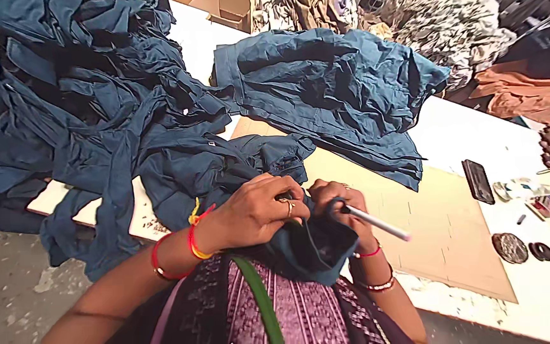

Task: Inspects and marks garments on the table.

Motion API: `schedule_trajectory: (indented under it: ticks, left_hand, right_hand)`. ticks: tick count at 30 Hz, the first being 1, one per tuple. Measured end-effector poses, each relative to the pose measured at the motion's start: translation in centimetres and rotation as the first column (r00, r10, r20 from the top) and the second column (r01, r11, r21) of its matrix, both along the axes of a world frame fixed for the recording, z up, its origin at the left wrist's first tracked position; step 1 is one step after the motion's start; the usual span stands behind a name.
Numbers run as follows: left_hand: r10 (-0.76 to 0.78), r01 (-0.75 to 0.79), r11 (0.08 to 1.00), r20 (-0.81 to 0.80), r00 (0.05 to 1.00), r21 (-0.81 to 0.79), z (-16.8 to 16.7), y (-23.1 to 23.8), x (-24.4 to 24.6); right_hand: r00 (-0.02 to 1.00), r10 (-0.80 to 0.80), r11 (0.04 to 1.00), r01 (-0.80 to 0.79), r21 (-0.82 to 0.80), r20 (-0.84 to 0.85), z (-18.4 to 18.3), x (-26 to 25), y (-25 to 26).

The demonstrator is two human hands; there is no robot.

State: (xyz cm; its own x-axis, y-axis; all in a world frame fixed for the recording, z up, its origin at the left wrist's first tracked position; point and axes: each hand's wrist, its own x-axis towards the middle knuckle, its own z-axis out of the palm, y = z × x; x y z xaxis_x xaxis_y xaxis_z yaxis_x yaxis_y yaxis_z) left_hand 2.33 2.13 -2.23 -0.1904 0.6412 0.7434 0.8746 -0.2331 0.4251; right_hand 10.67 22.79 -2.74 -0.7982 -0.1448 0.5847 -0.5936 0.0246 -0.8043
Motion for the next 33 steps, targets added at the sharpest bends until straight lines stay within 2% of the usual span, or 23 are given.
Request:
schedule_trajectory:
  ticks: [1, 3, 6, 11, 15, 17, 18, 20, 21, 22, 25, 26, 28, 30, 33]
  left_hand:
    - [0.045, -0.045, 0.999, -0.005, 0.999, 0.023, -0.3, 0.4, 0.3]
    - [0.098, -0.099, 0.993, 0.015, 0.995, 0.068, -1.1, 0.8, 0.4]
    - [0.122, -0.127, 0.986, 0.053, 0.991, 0.109, -1.5, 1.0, 0.4]
    - [0.121, -0.133, 0.981, 0.084, 0.989, 0.143, -1.6, 1.5, 0.2]
    - [0.172, -0.179, 0.978, 0.071, 0.982, 0.11, -1.5, 1.6, 0.2]
    - [0.228, -0.231, 0.97, 0.042, 0.973, 0.071, -1.5, 1.4, 0.1]
    - [0.272, -0.273, 0.96, 0.027, 0.962, 0.059, -1.5, 1.4, 0.1]
    - [0.378, -0.377, 0.925, -0.013, 0.926, 0.054, -1.6, 1.3, -0.1]
    - [0.436, -0.433, 0.899, -0.036, 0.899, 0.061, -1.7, 1.2, -0.1]
    - [0.487, -0.483, 0.872, -0.059, 0.871, 0.075, -1.7, 1.2, -0.2]
    - [0.579, -0.574, 0.815, -0.095, 0.81, 0.072, -1.8, 1.2, -0.2]
    - [0.588, -0.585, 0.809, -0.092, 0.804, 0.06, -1.9, 1.2, -0.1]
    - [0.6, -0.599, 0.8, -0.086, 0.796, 0.031, -2.0, 1.3, -0.1]
    - [0.608, -0.61, 0.792, -0.08, 0.79, 0.001, -2.1, 1.3, -0.2]
    - [0.602, -0.603, 0.797, -0.051, 0.797, -0.038, -2.4, 0.6, -0.7]
  right_hand:
    - [0.999, 0.027, 1.0, -0.027, 0.004, 0.039, -0.1, -0.2, -0.7]
    - [0.991, 0.073, 0.994, -0.063, -0.087, 0.113, -0.5, -0.4, -1.9]
    - [0.983, 0.115, 0.979, -0.088, -0.184, 0.142, -1.2, -0.8, -2.5]
    - [0.981, 0.133, 0.973, -0.102, -0.207, 0.139, -2.1, -1.1, -2.5]
    - [0.967, 0.153, 0.965, -0.102, -0.242, 0.204, -2.3, -1.3, -2.6]
    - [0.964, 0.099, 0.971, -0.04, -0.236, 0.246, -2.4, -1.6, -2.5]
    - [0.97, 0.004, 0.976, 0.049, -0.212, 0.241, -2.5, -1.8, -2.3]
    - [0.929, -0.331, 0.925, 0.354, -0.136, 0.166, -2.6, -2.3, -1.3]
    - [0.885, -0.46, 0.88, 0.466, -0.095, 0.079, -2.5, -2.4, -0.3]
    - [0.852, -0.523, 0.852, 0.523, -0.007, -0.032, -2.1, -2.2, 0.8]
    - [0.798, -0.496, 0.735, 0.596, 0.323, -0.342, -0.4, -0.5, 0.6]
    - [0.752, -0.494, 0.655, 0.652, 0.382, -0.436, -0.3, -0.1, -0.5]
    - [0.611, -0.512, 0.496, 0.784, 0.372, -0.604, -0.9, -0.1, -1.7]
    - [0.549, -0.538, 0.476, 0.824, 0.307, -0.64, -1.5, -0.3, -1.4]
    - [0.611, -0.539, 0.525, 0.782, 0.336, -0.58, -1.7, -0.2, -0.4]
